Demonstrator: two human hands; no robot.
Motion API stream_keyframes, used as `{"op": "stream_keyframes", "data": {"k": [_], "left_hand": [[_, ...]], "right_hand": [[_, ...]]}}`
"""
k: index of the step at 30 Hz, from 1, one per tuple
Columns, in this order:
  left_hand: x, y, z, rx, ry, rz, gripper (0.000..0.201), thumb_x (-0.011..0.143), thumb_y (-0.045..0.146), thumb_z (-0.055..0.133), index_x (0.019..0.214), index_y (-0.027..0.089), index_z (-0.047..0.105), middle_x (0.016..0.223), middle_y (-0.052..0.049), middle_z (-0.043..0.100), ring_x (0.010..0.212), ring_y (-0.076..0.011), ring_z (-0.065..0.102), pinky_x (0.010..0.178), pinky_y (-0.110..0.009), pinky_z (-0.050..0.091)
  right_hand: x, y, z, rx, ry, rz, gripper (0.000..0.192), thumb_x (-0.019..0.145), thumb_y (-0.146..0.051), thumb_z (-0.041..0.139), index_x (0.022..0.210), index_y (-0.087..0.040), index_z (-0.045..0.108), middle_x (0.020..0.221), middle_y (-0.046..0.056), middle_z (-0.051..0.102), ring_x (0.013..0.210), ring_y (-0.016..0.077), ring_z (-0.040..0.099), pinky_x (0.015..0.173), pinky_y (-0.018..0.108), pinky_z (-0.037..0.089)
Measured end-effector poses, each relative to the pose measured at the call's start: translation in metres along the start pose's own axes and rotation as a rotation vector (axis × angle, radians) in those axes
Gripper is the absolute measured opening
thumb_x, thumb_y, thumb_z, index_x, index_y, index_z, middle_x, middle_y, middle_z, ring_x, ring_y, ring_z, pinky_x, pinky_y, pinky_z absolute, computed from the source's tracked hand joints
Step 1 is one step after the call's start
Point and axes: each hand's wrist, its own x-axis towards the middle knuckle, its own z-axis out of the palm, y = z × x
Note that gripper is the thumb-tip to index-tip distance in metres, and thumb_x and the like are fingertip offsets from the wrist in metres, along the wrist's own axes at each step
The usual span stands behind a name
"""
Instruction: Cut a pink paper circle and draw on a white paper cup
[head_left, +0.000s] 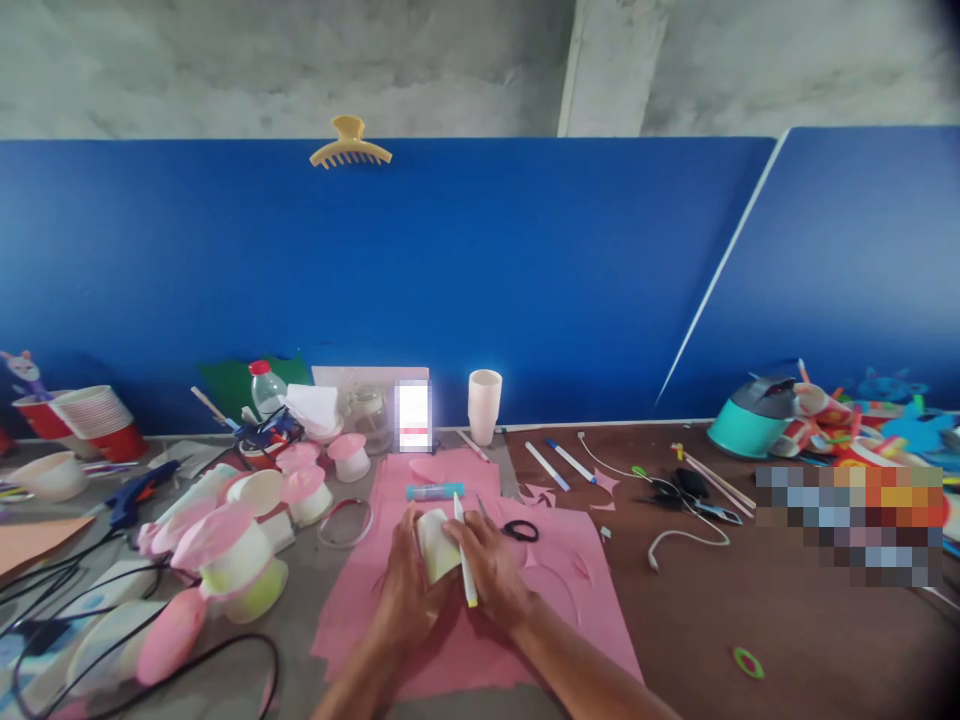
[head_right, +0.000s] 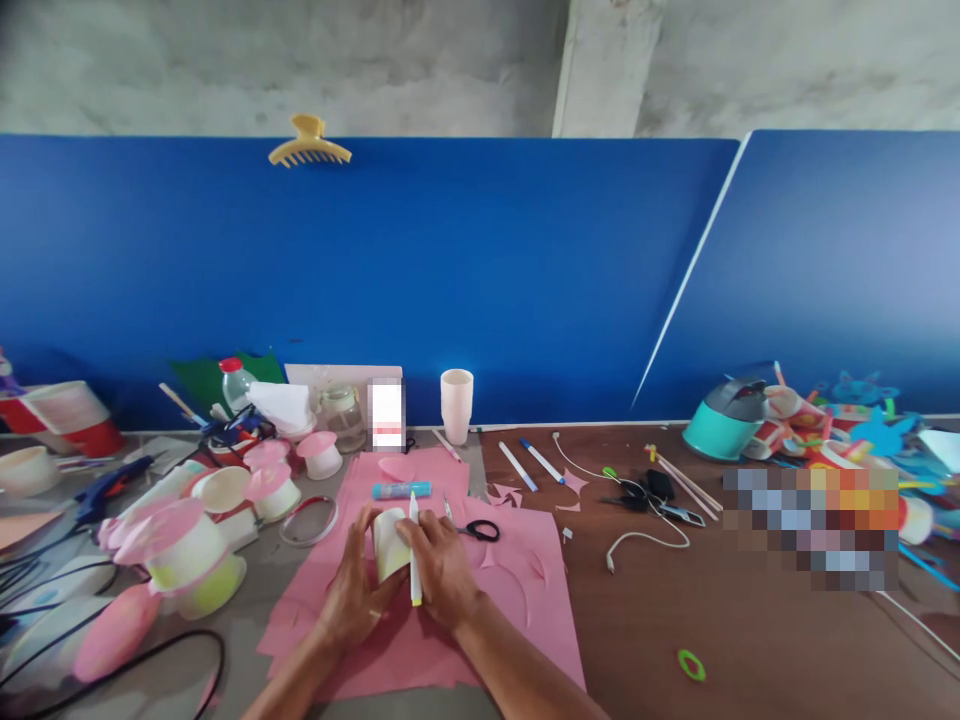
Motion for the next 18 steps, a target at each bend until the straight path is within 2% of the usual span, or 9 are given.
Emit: {"op": "stream_keyframes", "data": {"k": [4, 8, 10, 14, 16, 18], "left_hand": [[0.001, -0.003, 0.001, -0.038, -0.004, -0.02, 0.072, 0.086, 0.039, 0.057, 0.147, 0.015, 0.027, 0.146, -0.024, 0.048, 0.139, -0.0394, 0.046, 0.112, -0.063, 0.042], [0.002, -0.004, 0.001, -0.073, -0.018, -0.063, 0.075, 0.085, 0.039, 0.058, 0.148, 0.014, 0.025, 0.136, -0.022, 0.055, 0.129, -0.0381, 0.055, 0.106, -0.061, 0.047], [0.003, -0.004, 0.001, -0.074, -0.019, -0.077, 0.075, 0.085, 0.041, 0.057, 0.148, 0.016, 0.026, 0.131, -0.02, 0.057, 0.123, -0.037, 0.059, 0.102, -0.059, 0.05], [0.004, -0.006, 0.0, -0.031, 0.033, -0.054, 0.07, 0.086, 0.037, 0.055, 0.149, 0.019, 0.03, 0.132, -0.019, 0.057, 0.122, -0.0351, 0.059, 0.101, -0.055, 0.051], [0.003, -0.005, 0.0, -0.006, 0.05, -0.021, 0.069, 0.087, 0.037, 0.054, 0.149, 0.018, 0.029, 0.134, -0.02, 0.055, 0.125, -0.036, 0.057, 0.103, -0.057, 0.049], [0.002, -0.004, 0.0, 0.024, 0.061, -0.006, 0.07, 0.089, 0.038, 0.053, 0.15, 0.016, 0.027, 0.138, -0.022, 0.051, 0.129, -0.038, 0.052, 0.105, -0.061, 0.046]], "right_hand": [[0.005, -0.007, -0.006, -0.069, -0.045, -0.032, 0.038, 0.087, -0.015, 0.048, 0.121, -0.024, 0.062, 0.09, 0.008, 0.063, 0.08, 0.0247, 0.059, 0.073, 0.036, 0.048], [0.007, -0.008, -0.01, 0.07, -0.034, -0.12, 0.05, 0.077, -0.015, 0.052, 0.126, -0.022, 0.057, 0.095, 0.008, 0.064, 0.086, 0.0267, 0.06, 0.076, 0.04, 0.05], [0.007, -0.005, -0.011, 0.244, 0.056, -0.051, 0.051, 0.076, -0.015, 0.052, 0.126, -0.021, 0.055, 0.1, 0.009, 0.063, 0.089, 0.0262, 0.061, 0.076, 0.04, 0.052], [0.009, 0.003, -0.011, 0.6, 0.234, 0.239, 0.04, 0.083, -0.018, 0.05, 0.123, -0.023, 0.055, 0.097, 0.005, 0.06, 0.077, 0.0187, 0.06, 0.068, 0.031, 0.055], [0.01, 0.005, -0.012, 0.655, 0.277, 0.316, 0.037, 0.083, -0.019, 0.052, 0.12, -0.024, 0.056, 0.094, 0.004, 0.06, 0.075, 0.0177, 0.06, 0.068, 0.031, 0.055], [0.01, 0.005, -0.012, 0.657, 0.297, 0.331, 0.036, 0.083, -0.02, 0.054, 0.118, -0.025, 0.057, 0.093, 0.003, 0.061, 0.076, 0.0178, 0.06, 0.068, 0.031, 0.055]]}}
